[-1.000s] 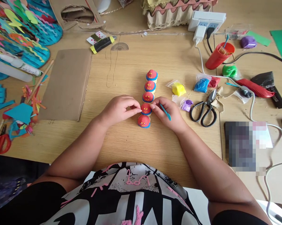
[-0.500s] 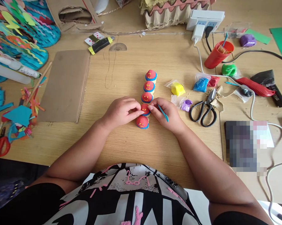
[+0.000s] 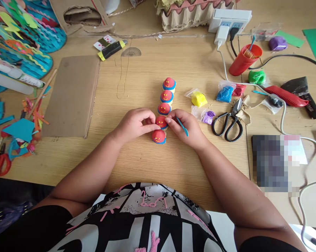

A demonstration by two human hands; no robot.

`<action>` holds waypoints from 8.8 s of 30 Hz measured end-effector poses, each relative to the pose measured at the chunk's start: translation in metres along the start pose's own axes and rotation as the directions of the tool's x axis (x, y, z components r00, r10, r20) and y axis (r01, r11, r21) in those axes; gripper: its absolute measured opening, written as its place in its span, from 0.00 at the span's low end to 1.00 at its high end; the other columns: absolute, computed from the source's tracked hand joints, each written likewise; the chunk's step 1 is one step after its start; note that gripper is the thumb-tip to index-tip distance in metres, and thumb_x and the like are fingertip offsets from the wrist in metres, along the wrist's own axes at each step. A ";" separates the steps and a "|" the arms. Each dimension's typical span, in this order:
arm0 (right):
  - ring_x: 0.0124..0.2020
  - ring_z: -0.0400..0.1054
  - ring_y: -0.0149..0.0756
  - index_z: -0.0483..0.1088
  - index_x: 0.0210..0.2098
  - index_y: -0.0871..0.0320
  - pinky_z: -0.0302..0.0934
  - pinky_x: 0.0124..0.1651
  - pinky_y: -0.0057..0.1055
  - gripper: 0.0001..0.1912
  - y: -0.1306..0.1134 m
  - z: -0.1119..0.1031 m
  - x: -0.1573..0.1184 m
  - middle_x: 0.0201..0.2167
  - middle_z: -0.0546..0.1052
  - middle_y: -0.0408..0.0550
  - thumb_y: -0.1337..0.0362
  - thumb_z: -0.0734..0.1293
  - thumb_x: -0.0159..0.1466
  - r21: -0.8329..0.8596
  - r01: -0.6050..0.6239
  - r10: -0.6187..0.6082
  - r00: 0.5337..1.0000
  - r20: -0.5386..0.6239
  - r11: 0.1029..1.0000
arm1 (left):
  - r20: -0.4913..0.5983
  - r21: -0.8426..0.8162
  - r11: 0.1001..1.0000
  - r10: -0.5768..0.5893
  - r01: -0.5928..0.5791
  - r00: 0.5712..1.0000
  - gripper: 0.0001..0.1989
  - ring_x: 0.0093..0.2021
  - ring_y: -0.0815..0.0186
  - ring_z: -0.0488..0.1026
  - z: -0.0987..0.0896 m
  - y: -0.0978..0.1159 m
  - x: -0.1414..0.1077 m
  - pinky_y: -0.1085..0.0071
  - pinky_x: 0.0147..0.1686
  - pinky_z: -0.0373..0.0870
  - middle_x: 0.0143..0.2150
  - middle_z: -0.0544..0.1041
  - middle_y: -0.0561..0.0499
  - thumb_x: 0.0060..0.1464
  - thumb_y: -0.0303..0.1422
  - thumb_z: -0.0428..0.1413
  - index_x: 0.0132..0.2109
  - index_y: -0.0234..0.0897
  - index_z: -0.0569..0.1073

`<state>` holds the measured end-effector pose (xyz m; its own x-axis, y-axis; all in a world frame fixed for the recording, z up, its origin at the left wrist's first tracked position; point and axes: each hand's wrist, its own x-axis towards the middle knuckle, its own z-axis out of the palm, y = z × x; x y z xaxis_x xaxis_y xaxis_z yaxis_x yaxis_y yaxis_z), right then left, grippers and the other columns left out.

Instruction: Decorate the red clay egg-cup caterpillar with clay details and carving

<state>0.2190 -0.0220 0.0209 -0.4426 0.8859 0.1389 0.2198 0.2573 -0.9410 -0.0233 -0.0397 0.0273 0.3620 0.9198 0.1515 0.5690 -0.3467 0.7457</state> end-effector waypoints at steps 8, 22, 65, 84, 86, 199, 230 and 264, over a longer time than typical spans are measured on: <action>0.31 0.69 0.35 0.74 0.36 0.53 0.64 0.38 0.36 0.23 0.003 0.000 -0.001 0.30 0.77 0.44 0.39 0.70 0.71 -0.001 -0.009 0.009 1.000 -0.005 1.000 | -0.022 -0.229 0.971 -0.073 0.066 0.997 0.09 0.32 0.69 0.72 -0.004 -0.009 -0.001 0.71 0.34 0.70 0.35 0.81 0.53 0.58 0.37 0.69 0.39 0.39 0.79; 0.29 0.65 0.34 0.73 0.35 0.53 0.62 0.36 0.35 0.26 -0.002 0.001 0.000 0.30 0.77 0.45 0.36 0.69 0.70 -0.021 -0.006 0.006 1.000 0.001 1.000 | -0.010 -0.326 0.940 -0.106 0.097 0.994 0.08 0.34 0.68 0.75 0.005 -0.007 0.003 0.71 0.36 0.73 0.37 0.83 0.51 0.59 0.38 0.67 0.39 0.38 0.80; 0.29 0.65 0.34 0.68 0.39 0.51 0.60 0.32 0.35 0.07 0.010 0.008 -0.007 0.31 0.74 0.42 0.66 0.71 0.67 -0.087 -0.019 0.006 0.989 -0.148 0.996 | -0.063 -0.235 0.927 -0.314 0.292 0.947 0.10 0.33 0.68 0.74 0.011 0.010 -0.003 0.67 0.40 0.68 0.39 0.81 0.54 0.64 0.27 0.55 0.51 0.41 0.72; 0.31 0.70 0.34 0.70 0.37 0.50 0.66 0.32 0.33 0.16 0.002 0.010 0.000 0.30 0.76 0.41 0.48 0.77 0.68 0.333 -0.053 0.132 0.967 -0.218 0.941 | 0.256 -0.934 0.066 -0.561 0.350 0.787 0.17 0.34 0.70 0.78 0.024 0.031 0.003 0.73 0.33 0.76 0.41 0.82 0.52 0.61 0.36 0.70 0.51 0.40 0.72; 0.30 0.70 0.33 0.70 0.37 0.50 0.66 0.32 0.32 0.17 0.002 0.010 0.000 0.29 0.76 0.40 0.48 0.77 0.67 0.337 -0.035 0.119 0.965 -0.233 0.941 | 0.275 -0.942 0.015 -0.542 0.337 0.794 0.14 0.34 0.71 0.78 0.025 0.032 0.003 0.74 0.33 0.76 0.43 0.83 0.52 0.63 0.34 0.68 0.51 0.39 0.74; 0.34 0.71 0.33 0.75 0.35 0.50 0.69 0.40 0.35 0.19 0.016 0.013 0.004 0.33 0.77 0.41 0.47 0.83 0.61 0.470 -0.018 0.125 0.972 -0.197 0.882 | 0.266 -0.964 -0.121 -0.391 0.237 0.881 0.05 0.42 0.69 0.85 0.040 0.027 0.006 0.75 0.39 0.79 0.44 0.87 0.53 0.66 0.29 0.64 0.47 0.38 0.78; 0.35 0.70 0.33 0.74 0.35 0.50 0.71 0.42 0.35 0.20 0.014 0.013 0.005 0.34 0.75 0.41 0.45 0.82 0.61 0.440 -0.017 0.117 0.973 -0.201 0.898 | 0.292 -0.956 -0.126 -0.450 0.264 0.844 0.09 0.41 0.69 0.82 0.039 0.027 0.005 0.73 0.41 0.76 0.45 0.85 0.52 0.63 0.29 0.68 0.48 0.38 0.78; 0.31 0.68 0.31 0.74 0.34 0.51 0.66 0.36 0.33 0.20 0.013 0.013 0.005 0.32 0.75 0.40 0.47 0.82 0.61 0.445 -0.015 0.119 0.971 -0.207 0.895 | 0.282 -0.959 -0.118 -0.445 0.257 0.850 0.10 0.40 0.71 0.82 0.040 0.026 0.005 0.74 0.38 0.76 0.45 0.85 0.53 0.62 0.31 0.69 0.48 0.38 0.78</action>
<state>0.2086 -0.0194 0.0053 -0.2232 0.9709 0.0869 -0.1837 0.0456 -0.9819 0.0235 -0.0515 0.0216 0.2630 0.8843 -0.3858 -0.6823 0.4532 0.5736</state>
